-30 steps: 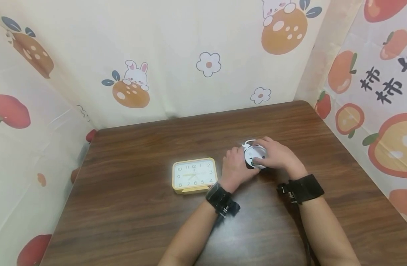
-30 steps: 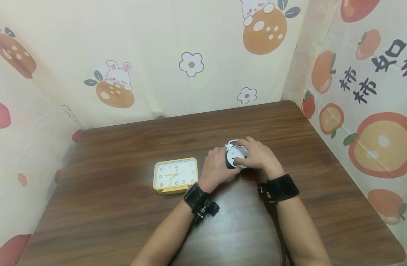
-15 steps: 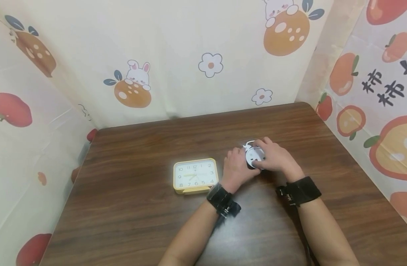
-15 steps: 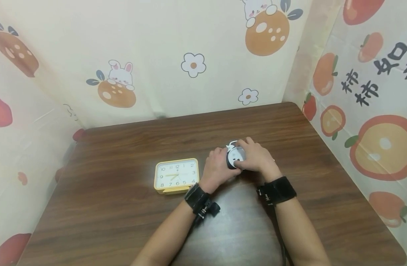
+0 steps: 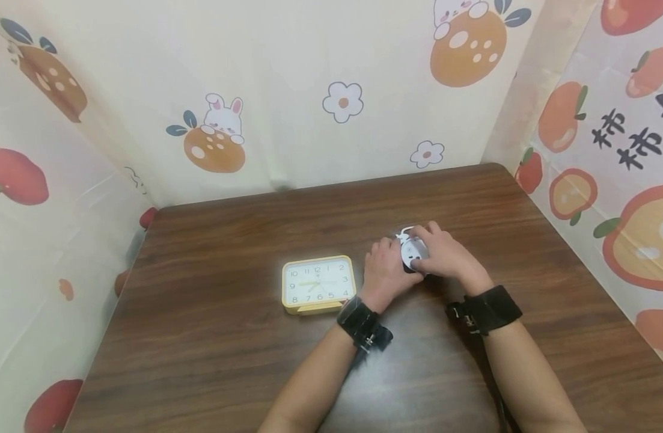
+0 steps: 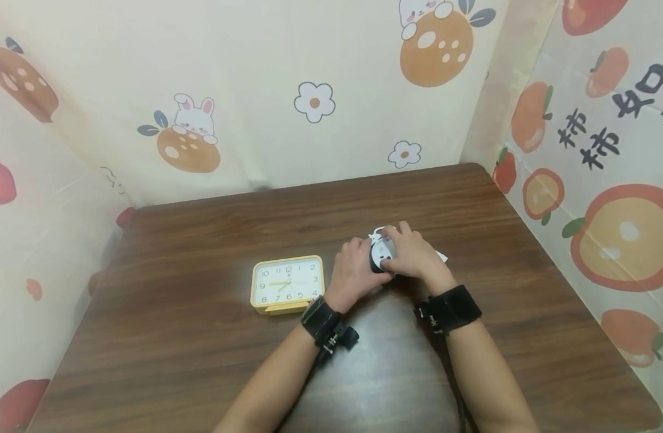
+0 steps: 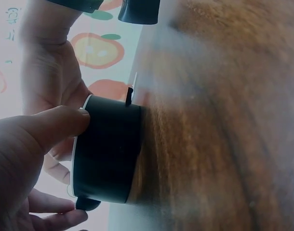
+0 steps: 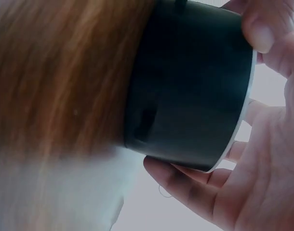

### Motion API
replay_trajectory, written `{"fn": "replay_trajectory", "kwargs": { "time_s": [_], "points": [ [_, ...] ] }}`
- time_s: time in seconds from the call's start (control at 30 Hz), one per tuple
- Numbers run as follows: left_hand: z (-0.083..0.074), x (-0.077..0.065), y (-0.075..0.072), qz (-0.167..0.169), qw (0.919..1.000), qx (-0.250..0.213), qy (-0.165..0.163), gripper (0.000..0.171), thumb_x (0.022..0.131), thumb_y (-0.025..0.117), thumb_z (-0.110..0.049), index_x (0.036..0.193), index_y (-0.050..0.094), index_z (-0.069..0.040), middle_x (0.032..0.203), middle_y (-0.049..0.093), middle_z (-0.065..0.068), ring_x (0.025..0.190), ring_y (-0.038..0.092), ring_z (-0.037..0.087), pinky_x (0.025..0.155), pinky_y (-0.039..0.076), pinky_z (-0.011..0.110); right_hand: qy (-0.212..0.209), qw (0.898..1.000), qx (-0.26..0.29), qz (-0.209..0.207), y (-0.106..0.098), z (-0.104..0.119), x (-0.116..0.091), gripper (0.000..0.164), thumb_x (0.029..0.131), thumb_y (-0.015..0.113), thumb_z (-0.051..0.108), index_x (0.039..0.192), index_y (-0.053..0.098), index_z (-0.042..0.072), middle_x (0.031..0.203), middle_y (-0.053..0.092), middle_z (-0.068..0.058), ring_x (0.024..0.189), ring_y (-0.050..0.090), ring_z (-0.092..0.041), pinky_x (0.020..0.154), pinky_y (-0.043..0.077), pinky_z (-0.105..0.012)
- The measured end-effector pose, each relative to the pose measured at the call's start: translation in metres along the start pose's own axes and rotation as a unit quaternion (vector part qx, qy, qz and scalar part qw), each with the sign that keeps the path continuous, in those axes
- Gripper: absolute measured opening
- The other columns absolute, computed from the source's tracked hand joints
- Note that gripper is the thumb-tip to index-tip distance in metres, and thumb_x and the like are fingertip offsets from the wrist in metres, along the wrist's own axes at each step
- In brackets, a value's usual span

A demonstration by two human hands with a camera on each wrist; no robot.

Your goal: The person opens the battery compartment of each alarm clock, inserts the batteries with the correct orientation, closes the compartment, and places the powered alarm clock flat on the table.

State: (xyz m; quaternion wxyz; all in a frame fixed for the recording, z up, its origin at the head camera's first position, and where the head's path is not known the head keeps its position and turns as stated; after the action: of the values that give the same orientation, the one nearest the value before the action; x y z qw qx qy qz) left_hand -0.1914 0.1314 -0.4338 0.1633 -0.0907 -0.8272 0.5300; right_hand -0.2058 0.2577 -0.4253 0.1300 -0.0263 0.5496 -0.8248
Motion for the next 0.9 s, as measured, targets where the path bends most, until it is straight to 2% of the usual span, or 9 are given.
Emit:
{"fn": "replay_trajectory", "kwargs": {
  "time_s": [0.47, 0.9],
  "points": [
    [-0.0018, 0.0012, -0.0008, 0.004, 0.9997, 0.022, -0.001, 0.076, 0.058, 0.062, -0.064, 0.111, 0.051, -0.012, 0.100, 0.049, 0.001, 0.085, 0.043, 0.014, 0.068, 0.040, 0.030, 0.009, 0.999, 0.017, 0.026, 0.0004, 0.0014, 0.0005, 0.062, 0.072, 0.063, 0.030, 0.127, 0.036, 0.017, 0.113, 0.034, -0.014, 0.092, 0.042, -0.030, 0.064, 0.040, -0.035],
    [-0.0027, 0.0006, -0.0015, -0.001, 0.9996, 0.027, 0.002, 0.077, 0.059, 0.061, -0.065, 0.114, 0.049, -0.013, 0.099, 0.048, 0.000, 0.084, 0.043, 0.013, 0.066, 0.037, 0.028, 0.012, 0.999, 0.031, 0.024, 0.0003, 0.0004, 0.0006, 0.062, 0.072, 0.065, 0.028, 0.126, 0.037, 0.015, 0.117, 0.033, -0.017, 0.094, 0.040, -0.032, 0.063, 0.039, -0.034]
  ]
}}
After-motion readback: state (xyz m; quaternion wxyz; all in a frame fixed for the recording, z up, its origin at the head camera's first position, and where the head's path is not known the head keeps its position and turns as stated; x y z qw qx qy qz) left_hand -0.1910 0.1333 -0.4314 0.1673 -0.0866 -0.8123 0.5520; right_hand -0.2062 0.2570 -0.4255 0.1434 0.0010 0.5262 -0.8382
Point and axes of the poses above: each hand's wrist, its own x-axis towards the middle knuckle, its own y-axis out of the palm, z = x × y, the point moved 5 cm from there along x, towards the middle knuckle
